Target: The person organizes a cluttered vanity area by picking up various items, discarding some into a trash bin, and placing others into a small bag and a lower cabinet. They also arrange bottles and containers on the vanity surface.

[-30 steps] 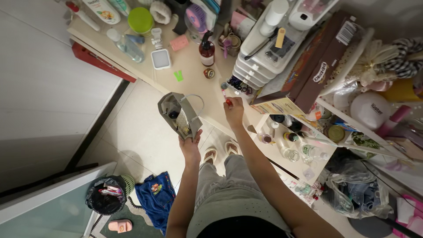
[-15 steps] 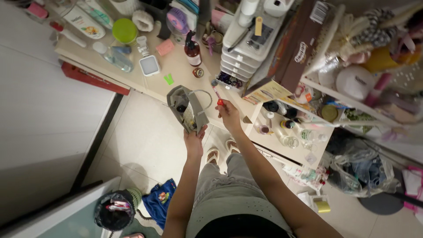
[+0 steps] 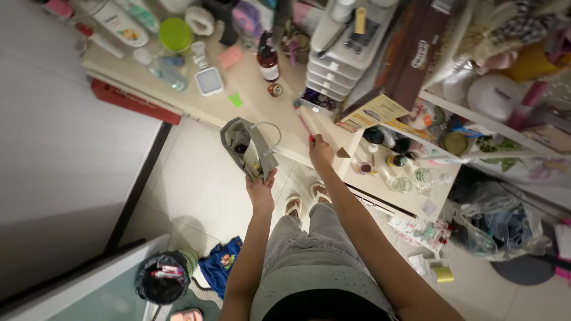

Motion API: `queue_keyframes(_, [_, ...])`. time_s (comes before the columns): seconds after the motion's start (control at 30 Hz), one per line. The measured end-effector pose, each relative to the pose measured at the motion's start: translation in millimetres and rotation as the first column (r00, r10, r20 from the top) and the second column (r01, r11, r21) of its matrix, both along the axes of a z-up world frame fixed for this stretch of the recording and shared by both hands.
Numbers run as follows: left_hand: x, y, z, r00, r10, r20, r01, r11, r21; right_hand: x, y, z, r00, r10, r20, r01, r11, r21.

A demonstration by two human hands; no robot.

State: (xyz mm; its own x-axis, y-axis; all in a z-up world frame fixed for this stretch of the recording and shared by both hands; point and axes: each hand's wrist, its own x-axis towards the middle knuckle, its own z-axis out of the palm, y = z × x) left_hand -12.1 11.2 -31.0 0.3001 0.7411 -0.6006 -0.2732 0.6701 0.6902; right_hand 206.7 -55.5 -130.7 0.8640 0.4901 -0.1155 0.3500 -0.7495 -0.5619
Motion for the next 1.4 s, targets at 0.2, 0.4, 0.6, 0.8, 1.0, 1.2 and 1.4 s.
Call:
queue_keyframes(0.2, [-26.2,6.9,-1.8,0.989,0.149,-0.016,-0.149,0.989,0.026,-8.4,12.2,10.2,0.992,0.113,0.047,-0.121,0.965,0.231])
queue_keyframes(0.4, [-43.7,-1.9,8.8,0.943,0.330,0.032,-0.331,0.942,0.055,-26.4,42.7,11.5,0.865,0.388,-0.320,-0.190,0.841,0.506])
queue_keyframes(0.6, [-69.3,-32.2,19.6,0.865,0.499,0.049,-0.502,0.862,0.070,-57.2,66.0,73.9,0.361,0.634,-0.683,-0.033,0.741,0.671])
queue_keyframes(0.8, [-118.0,-58.2,17.3,0.727,0.686,0.012,-0.686,0.727,0.035,-138.5,81.0,123.3,0.228,0.804,-0.548,-0.271,0.594,0.758])
queue_keyframes(1.0, [-210.3,-82.0,-6.9,0.548,0.836,0.020,-0.836,0.546,0.053,-257.3,102.3,83.1,0.069,0.789,-0.611,-0.371,0.589,0.718])
queue_keyframes(1.2, [-326.5,-134.6,-17.2,0.391,0.919,-0.041,-0.915,0.393,0.093,-418.2,103.5,37.0,-0.074,0.355,-0.932,-0.536,0.774,0.337])
queue_keyframes(1.4, [-413.9,-211.3,-30.7,0.087,0.982,-0.167,-0.986,0.109,0.129,-587.7,102.6,3.3,-0.353,0.300,-0.886,-0.664,0.587,0.463])
